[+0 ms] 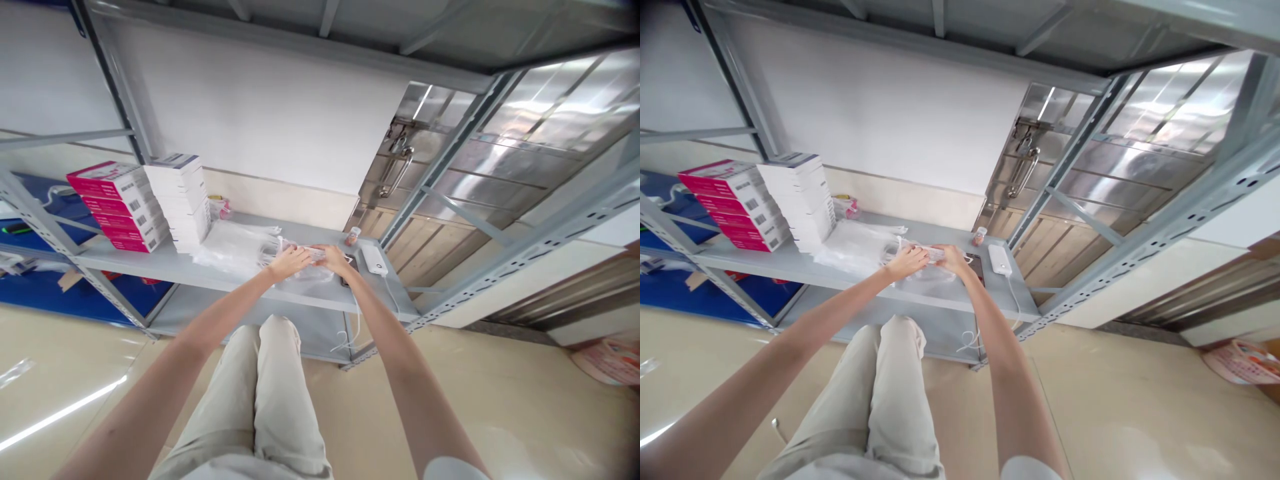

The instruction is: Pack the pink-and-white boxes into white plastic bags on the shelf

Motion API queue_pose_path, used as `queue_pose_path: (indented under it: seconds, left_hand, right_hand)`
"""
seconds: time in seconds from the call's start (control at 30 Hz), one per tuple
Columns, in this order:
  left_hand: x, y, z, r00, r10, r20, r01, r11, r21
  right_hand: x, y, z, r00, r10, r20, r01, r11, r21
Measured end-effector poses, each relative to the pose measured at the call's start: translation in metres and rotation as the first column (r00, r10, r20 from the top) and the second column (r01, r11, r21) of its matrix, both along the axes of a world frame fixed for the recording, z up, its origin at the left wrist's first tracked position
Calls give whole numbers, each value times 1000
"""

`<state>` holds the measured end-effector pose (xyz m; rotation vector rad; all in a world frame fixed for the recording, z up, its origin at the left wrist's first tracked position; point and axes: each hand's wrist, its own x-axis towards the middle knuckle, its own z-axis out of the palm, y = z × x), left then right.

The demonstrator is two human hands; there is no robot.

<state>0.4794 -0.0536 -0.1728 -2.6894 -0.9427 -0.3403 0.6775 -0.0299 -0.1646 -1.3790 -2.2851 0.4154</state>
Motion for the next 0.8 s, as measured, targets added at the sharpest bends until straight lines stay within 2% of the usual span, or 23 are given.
queue_pose_path:
  seconds: [0.07,0.17,0.27,0.37,0.5,0.63,0.7,0.8]
  left_hand:
    - [2,-5,-4,999,28,-18,-29,999,-14]
    - [8,-9,-9,989,148,16,-147,988,-57]
    - [15,-9,-13,983,182,21,-180,979,-99]
    - [20,-9,-13,990,141,9,-139,982,-128]
    - [21,-13,-6,998,-33,48,39,990,-134]
    - [12,-18,1,982,-179,55,186,967,-176]
    - [4,-18,3,983,-176,41,181,971,-157]
    - [-9,-15,4,999,-49,-23,47,997,-61]
  right_hand:
    - [0,-1,1,1000,-5,-21,4,1000,-25]
    - [0,1,-2,998,-27,-62,24,998,-50]
    - [1,4,-6,994,-27,-108,23,999,-44]
    - [1,6,-10,991,-22,-129,18,999,-32]
    - [0,2,-19,995,-27,-97,31,999,43]
    - [0,-8,-31,995,-51,-84,58,994,91]
    - [0,-14,-34,999,-23,-37,27,995,96]
    - [2,-21,-30,994,-31,109,17,993,121]
